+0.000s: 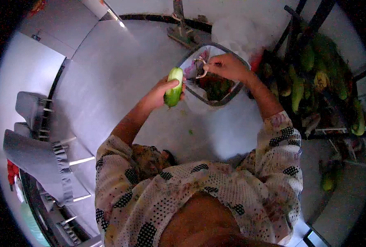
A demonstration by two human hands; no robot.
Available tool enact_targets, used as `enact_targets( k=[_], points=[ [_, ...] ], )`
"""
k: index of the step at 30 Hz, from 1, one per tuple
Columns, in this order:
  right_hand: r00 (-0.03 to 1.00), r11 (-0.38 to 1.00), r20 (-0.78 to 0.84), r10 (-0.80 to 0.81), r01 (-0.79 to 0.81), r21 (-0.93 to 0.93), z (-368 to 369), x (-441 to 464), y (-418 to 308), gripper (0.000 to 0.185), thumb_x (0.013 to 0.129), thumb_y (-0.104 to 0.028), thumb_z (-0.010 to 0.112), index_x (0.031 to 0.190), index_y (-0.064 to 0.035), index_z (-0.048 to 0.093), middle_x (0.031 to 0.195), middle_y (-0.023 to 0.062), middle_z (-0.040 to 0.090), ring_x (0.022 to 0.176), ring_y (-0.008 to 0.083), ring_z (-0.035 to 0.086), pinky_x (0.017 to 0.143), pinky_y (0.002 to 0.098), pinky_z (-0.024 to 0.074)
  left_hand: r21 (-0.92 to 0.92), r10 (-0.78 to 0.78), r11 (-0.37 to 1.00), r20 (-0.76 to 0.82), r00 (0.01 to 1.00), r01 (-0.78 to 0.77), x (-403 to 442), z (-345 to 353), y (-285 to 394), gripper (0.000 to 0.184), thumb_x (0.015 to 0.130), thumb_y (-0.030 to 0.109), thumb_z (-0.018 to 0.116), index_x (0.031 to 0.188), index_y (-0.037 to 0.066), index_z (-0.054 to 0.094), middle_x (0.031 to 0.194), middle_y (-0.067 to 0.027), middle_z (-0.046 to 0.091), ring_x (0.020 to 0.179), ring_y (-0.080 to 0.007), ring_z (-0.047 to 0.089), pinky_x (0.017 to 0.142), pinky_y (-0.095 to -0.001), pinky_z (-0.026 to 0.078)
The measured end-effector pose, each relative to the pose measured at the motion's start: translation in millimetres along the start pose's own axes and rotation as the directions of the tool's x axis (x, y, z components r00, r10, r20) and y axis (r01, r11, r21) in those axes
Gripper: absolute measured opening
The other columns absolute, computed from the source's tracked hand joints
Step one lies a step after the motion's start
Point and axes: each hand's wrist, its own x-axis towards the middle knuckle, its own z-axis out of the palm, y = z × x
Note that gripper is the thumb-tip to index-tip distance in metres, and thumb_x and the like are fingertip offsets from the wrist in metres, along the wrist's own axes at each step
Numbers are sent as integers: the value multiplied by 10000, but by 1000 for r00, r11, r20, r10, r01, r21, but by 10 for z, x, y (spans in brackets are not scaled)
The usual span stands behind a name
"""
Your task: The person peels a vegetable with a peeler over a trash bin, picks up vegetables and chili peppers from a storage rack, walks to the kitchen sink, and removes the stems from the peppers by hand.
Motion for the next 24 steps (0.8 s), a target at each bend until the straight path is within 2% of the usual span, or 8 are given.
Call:
enact_targets(
  k=[3,6,10,13,16,19,22,24],
  points=[
    [996,997,48,-78,79,-10,8,-12,-4,339,867,-327,606,709,-29,565,560,18,440,566,77,388,511,277,341,93,-33,995,77,996,25,21,-37,-40,528,803,329,608,1213,31,459,912,-102,594,756,-218,605,653,-352,506],
    [987,992,98,-129,128,19,19,-11,-43,335,858,-337,612,720,-33,580,567,51,466,557,91,417,508,285,346,194,-86,978,62,994,73,21,62,18,390,818,246,600,1115,8,517,817,-94,593,706,-211,602,653,-342,495],
    [977,992,185,-109,119,-43,5,-45,-273,361,842,-391,612,744,-43,611,596,71,513,549,124,462,519,307,370,391,-144,912,32,989,120,47,107,-10,402,791,219,650,1107,4,525,812,-74,608,704,-182,611,652,-321,495],
    [970,979,224,-96,133,-156,-8,-62,-316,364,829,-415,610,761,-58,629,606,78,531,546,153,472,533,316,388,511,-144,852,18,989,115,81,51,-39,407,775,196,679,1099,2,528,829,-66,614,712,-161,615,652,-306,495],
    [984,845,104,-145,178,-504,78,-55,238,345,835,-402,592,767,-67,638,643,101,575,580,215,539,556,361,420,607,-78,791,-27,997,79,43,72,-4,397,776,189,686,1089,0,531,849,-64,615,707,-154,616,651,-296,494],
    [980,880,125,156,-80,-468,-32,-100,122,357,848,-418,551,790,-79,647,714,126,618,664,294,593,606,416,443,577,28,816,-94,995,31,24,107,125,382,788,197,678,1082,1,534,870,-66,618,722,-159,617,656,-293,491],
    [955,952,143,259,-228,-204,-67,21,206,418,848,-466,517,812,-72,653,776,142,635,733,348,596,653,450,448,503,139,864,-176,975,-33,50,23,49,353,808,207,664,1073,13,533,914,-66,621,810,-168,611,693,-306,489],
    [961,831,6,277,-236,-504,10,-54,207,432,843,-472,525,813,-60,649,756,136,630,686,309,592,637,413,451,400,209,908,-175,962,-124,171,-143,-48,353,824,224,653,1085,33,514,979,-67,618,905,-180,601,740,-333,494]
  ],
)
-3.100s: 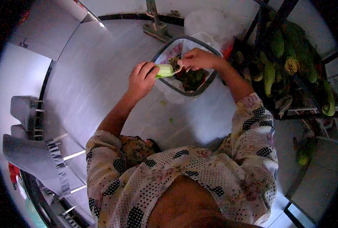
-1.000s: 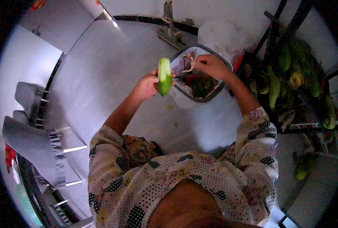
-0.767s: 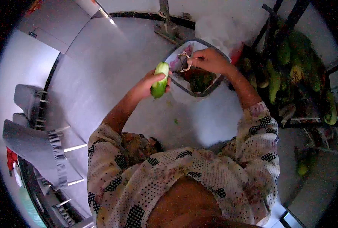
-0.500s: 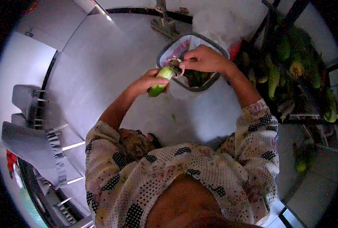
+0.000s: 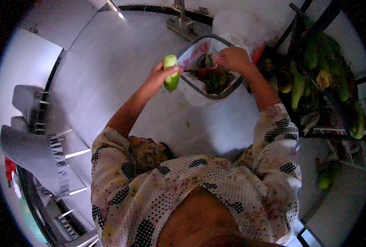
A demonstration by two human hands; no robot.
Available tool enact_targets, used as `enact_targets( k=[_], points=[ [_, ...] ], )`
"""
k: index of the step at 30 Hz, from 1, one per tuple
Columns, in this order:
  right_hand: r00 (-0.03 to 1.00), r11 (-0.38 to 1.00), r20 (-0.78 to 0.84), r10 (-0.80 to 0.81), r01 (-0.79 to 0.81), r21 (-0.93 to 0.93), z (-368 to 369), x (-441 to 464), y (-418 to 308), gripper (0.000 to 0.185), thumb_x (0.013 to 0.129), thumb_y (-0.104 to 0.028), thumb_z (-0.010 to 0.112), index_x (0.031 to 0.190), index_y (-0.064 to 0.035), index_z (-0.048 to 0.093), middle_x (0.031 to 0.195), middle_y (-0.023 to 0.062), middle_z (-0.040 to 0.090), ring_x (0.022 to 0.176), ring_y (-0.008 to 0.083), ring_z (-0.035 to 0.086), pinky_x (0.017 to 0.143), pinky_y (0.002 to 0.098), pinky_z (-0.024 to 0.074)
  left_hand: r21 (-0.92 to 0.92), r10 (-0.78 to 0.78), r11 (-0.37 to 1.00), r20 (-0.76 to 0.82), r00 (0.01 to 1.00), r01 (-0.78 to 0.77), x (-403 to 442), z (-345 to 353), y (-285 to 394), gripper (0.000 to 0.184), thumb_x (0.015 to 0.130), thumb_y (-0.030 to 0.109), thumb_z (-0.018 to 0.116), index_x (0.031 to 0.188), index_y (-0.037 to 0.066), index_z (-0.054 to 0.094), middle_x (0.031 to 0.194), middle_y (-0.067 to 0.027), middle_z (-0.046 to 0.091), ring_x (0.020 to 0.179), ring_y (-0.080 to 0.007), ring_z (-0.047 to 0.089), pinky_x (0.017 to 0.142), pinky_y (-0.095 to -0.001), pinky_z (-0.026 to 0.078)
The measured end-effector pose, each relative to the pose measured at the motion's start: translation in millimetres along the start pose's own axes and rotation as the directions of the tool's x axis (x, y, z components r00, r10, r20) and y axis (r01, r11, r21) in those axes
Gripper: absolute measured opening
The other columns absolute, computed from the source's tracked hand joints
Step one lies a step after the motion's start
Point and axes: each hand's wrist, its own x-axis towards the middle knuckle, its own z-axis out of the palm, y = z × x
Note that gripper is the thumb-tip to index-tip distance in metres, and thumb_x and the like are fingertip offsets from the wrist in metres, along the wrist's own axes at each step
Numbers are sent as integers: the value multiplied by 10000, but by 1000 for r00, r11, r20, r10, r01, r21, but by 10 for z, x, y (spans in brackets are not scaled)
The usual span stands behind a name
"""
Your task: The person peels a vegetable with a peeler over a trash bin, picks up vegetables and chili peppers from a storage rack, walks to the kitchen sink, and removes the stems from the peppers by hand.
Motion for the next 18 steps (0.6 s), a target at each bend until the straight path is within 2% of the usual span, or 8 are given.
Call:
enact_targets(
  k=[2,4,7,10,13,16,18],
  points=[
    [997,999,-73,-3,-1,-47,67,7,1,446,842,-477,533,814,-46,646,730,122,625,647,258,584,618,380,452,-189,9,982,-87,996,-25,49,-45,-73,359,838,241,639,1108,61,486,1062,-66,595,985,-199,573,791,-384,491],
    [995,981,-73,-74,86,173,89,76,59,462,845,-481,540,815,-31,644,699,101,618,616,195,571,595,351,451,-319,-6,947,-163,987,-47,115,28,-1,393,849,273,626,1152,110,437,1188,-65,540,1065,-235,541,840,-472,486],
    [1000,862,-21,-7,16,506,71,102,-141,446,852,-453,566,815,-16,643,655,57,589,610,120,534,578,303,441,-358,-74,934,-204,976,-4,44,117,144,372,849,262,627,1140,118,444,1153,-60,550,1041,-242,552,823,-482,492],
    [1000,706,-15,-19,24,708,152,82,-359,432,852,-429,590,810,-4,647,638,38,572,622,106,534,582,284,440,-420,-66,907,-114,991,12,96,184,154,353,844,233,633,1125,124,450,1109,-53,555,1023,-235,561,792,-474,510],
    [986,690,-149,-77,161,705,267,136,-443,376,844,-376,623,805,-3,644,629,33,568,623,86,524,580,264,437,-514,-36,856,-158,987,-51,162,298,117,325,838,182,637,1104,126,460,1077,-47,555,1004,-230,568,761,-461,526],
    [972,781,-191,-134,222,584,260,154,-508,388,843,-416,599,845,-32,658,671,64,622,645,149,590,604,308,464,-596,37,793,-166,986,-130,180,394,154,316,832,142,638,1094,126,462,1074,-53,557,996,-226,569,750,-439,535],
    [963,875,-234,-134,226,428,112,47,-604,389,841,-437,578,864,-59,667,709,91,642,676,230,616,631,355,473,-567,57,806,-213,975,-171,153,331,112,315,836,128,630,1097,123,453,1082,-62,553,1002,-230,565,771,-456,526]
  ],
)
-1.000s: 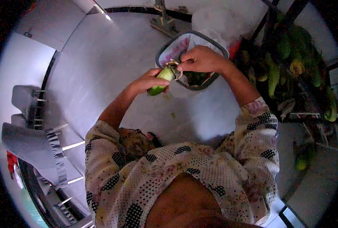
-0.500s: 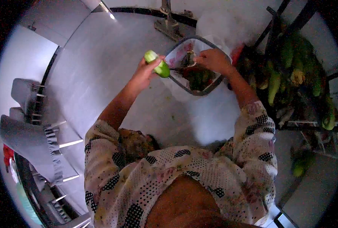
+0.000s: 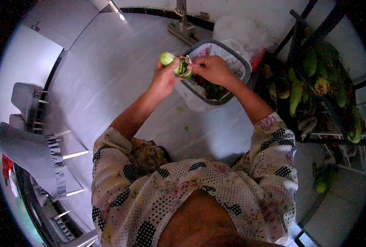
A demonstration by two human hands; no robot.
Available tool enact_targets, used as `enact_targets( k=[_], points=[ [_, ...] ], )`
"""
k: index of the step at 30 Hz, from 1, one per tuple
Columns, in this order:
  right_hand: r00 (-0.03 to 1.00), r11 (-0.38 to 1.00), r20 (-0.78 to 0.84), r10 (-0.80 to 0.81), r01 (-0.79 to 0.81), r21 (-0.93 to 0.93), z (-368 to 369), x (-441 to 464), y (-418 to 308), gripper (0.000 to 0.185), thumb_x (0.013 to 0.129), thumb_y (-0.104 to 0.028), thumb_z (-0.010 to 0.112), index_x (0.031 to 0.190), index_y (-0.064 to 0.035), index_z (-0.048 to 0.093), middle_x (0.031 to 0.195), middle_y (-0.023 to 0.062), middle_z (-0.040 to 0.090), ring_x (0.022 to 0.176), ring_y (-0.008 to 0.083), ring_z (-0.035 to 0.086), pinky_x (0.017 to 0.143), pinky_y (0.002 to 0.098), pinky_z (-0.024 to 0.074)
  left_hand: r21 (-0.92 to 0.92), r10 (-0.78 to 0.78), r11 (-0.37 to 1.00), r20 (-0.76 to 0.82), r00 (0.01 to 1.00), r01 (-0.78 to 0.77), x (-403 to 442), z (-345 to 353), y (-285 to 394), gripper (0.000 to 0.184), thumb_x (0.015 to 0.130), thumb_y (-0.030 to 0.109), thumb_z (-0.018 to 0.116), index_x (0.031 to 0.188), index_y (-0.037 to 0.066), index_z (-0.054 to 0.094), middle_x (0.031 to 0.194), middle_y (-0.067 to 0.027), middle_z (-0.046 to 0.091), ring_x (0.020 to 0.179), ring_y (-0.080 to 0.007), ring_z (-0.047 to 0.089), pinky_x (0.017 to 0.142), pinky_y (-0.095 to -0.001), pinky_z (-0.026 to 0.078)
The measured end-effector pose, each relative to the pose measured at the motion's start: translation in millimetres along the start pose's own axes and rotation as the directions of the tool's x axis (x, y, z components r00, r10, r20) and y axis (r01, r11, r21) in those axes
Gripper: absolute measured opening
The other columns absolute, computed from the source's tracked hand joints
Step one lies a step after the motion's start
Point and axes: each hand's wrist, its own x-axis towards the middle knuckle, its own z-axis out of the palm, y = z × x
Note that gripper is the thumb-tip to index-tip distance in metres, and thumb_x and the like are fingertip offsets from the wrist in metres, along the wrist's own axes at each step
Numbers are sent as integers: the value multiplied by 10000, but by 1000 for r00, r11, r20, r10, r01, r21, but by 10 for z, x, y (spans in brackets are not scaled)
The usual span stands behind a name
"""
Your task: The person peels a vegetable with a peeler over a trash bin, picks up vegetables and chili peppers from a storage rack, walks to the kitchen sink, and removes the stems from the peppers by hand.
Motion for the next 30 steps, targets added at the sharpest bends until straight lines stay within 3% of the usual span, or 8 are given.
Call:
enact_targets(
  k=[4,8,13,16,18,22,28,30],
  points=[
    [995,973,-18,103,-104,-208,-16,-73,200,369,833,-453,550,878,-113,684,807,134,656,776,354,618,700,438,472,20,88,996,-74,993,-87,1,-31,21,303,846,122,617,1096,123,446,1101,-80,548,1028,-245,550,812,-504,504],
    [939,830,98,330,-239,-505,84,-214,837,390,829,-453,535,897,-95,673,887,150,648,831,343,615,738,453,466,-23,144,989,3,990,-144,30,-8,143,260,869,146,584,1096,127,459,1126,-85,549,1052,-264,543,826,-521,494],
    [907,766,21,420,-342,-544,-235,-166,352,474,844,-497,479,890,-59,652,918,155,641,870,356,606,774,481,453,-46,47,998,20,999,-46,6,-84,58,238,863,143,599,1062,135,469,1108,-79,554,1070,-253,528,819,-515,490],
    [973,864,-49,225,-222,-452,-111,-124,679,419,871,-457,493,880,-65,642,849,117,649,716,265,617,613,412,474,-13,8,1000,67,998,-8,30,-92,59,225,867,175,598,1054,140,477,1110,-75,556,1062,-255,531,817,-509,491],
    [930,917,106,351,-365,162,-51,-74,743,379,885,-428,507,944,-69,616,821,79,639,583,163,536,492,317,406,-56,20,998,77,997,-15,22,-83,47,235,869,184,597,1062,141,471,1121,-74,548,1064,-249,527,828,-506,484],
    [916,413,313,250,-393,822,195,-121,560,593,811,-497,609,1193,-55,509,846,12,631,525,85,455,477,255,375,-168,29,985,35,999,-23,-15,73,10,271,877,194,586,1103,128,452,1146,-79,527,1087,-240,511,901,-461,449],
    [912,544,261,316,-399,738,213,-77,276,592,759,-444,691,1190,-79,514,770,-38,599,534,50,417,445,210,327,-118,159,983,184,970,-139,4,135,-41,369,899,183,544,1218,63,402,1170,-93,510,1139,-238,479,985,-377,387],
    [917,597,238,321,-391,701,77,-61,363,545,758,-436,694,1153,-91,549,757,-41,586,556,55,444,454,210,343,-220,-88,964,261,961,148,-78,167,178,409,892,167,547,1249,54,383,1167,-103,517,1113,-240,502,960,-400,413]
  ],
)
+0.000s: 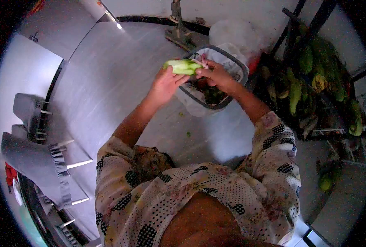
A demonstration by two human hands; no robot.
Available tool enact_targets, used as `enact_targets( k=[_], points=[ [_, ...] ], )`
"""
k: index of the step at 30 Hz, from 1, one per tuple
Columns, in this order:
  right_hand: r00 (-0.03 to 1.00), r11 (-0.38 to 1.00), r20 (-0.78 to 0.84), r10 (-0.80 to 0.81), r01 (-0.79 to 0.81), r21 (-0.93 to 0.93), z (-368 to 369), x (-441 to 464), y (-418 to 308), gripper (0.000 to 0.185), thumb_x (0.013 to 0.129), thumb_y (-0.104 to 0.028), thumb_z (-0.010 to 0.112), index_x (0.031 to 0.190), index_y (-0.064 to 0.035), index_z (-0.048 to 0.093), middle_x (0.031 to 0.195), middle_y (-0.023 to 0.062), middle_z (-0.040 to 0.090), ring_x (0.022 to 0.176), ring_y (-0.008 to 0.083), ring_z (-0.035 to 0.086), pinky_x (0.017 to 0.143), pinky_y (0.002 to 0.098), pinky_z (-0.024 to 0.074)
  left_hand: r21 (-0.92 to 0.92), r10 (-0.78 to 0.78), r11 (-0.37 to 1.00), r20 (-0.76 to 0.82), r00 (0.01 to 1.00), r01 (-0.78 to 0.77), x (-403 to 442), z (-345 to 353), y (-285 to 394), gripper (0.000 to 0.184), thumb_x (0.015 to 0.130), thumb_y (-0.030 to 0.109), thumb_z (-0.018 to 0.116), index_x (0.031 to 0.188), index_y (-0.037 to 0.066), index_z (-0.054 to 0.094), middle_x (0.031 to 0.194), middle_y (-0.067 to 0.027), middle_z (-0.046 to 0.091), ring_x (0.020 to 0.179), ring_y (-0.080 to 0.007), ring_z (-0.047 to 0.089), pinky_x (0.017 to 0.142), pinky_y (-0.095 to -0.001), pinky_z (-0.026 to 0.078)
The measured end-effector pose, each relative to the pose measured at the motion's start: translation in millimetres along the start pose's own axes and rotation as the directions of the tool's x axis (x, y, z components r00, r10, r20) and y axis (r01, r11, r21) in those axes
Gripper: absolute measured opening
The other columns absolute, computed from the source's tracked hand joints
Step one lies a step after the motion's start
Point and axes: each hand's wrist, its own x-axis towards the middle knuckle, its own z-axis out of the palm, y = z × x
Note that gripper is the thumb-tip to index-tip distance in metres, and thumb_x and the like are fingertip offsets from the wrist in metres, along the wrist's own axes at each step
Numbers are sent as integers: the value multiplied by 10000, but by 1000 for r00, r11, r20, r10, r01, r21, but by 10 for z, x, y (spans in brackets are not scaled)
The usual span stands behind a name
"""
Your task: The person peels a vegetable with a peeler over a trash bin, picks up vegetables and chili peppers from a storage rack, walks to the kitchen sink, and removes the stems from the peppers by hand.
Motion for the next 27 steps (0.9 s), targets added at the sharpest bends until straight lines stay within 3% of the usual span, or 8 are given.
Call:
enact_targets(
  k=[1,5,6,9,12,16,19,27],
  points=[
    [1000,999,-9,-11,10,-38,-93,-12,-40,514,758,-433,696,1126,-97,569,747,-41,578,566,56,455,459,210,350,-83,-128,988,21,991,130,-31,0,85,429,889,160,549,1264,50,373,1165,-107,520,1100,-241,513,947,-411,427],
    [996,980,84,-42,57,-189,-226,-73,-141,394,784,-320,694,1094,-100,591,810,-13,607,549,32,421,437,182,279,298,-271,920,17,963,254,-37,-210,76,537,835,130,585,1301,43,333,1125,-136,544,949,-248,577,747,-372,497],
    [993,966,116,-26,54,-253,-193,-105,-182,426,784,-350,691,1101,-83,591,836,-7,608,620,53,484,503,201,362,341,-308,896,16,951,285,-64,-168,43,560,820,123,594,1306,49,326,1111,-140,550,903,-244,585,695,-354,497],
    [944,937,258,-204,265,-228,-81,-38,-84,475,788,-377,682,1109,-43,576,829,-2,605,690,94,529,598,240,425,459,-393,821,20,919,341,-117,-2,19,662,762,80,613,1340,114,291,1072,-141,564,751,-192,558,566,-288,452],
    [859,726,154,-489,498,-475,-104,-24,-13,437,833,-356,636,1103,-21,561,825,18,613,742,123,548,669,275,447,534,-368,775,-55,928,338,-115,-37,14,693,745,62,613,1349,140,281,1047,-129,570,701,-170,538,546,-286,449],
    [948,600,193,-253,310,-737,-263,-139,-286,260,896,-310,545,989,-80,625,734,94,603,690,186,596,641,329,455,557,-301,755,-174,938,346,-81,-240,-21,711,719,44,599,1349,141,283,958,-100,571,646,-160,528,528,-287,444],
    [828,329,378,-414,524,-786,-219,-214,-315,250,865,-349,562,885,-115,649,709,118,597,681,269,606,610,372,460,570,-325,732,-188,927,373,-34,-206,-72,685,719,37,582,1339,133,307,914,-72,578,623,-150,535,525,-279,449],
    [885,94,308,-349,360,-928,-368,-116,-181,274,837,-421,557,852,-166,654,754,100,630,689,303,605,592,412,460,568,-372,692,-249,894,446,-51,-34,26,622,693,14,560,1283,108,386,865,-85,540,616,-153,517,486,-289,412]
  ],
)
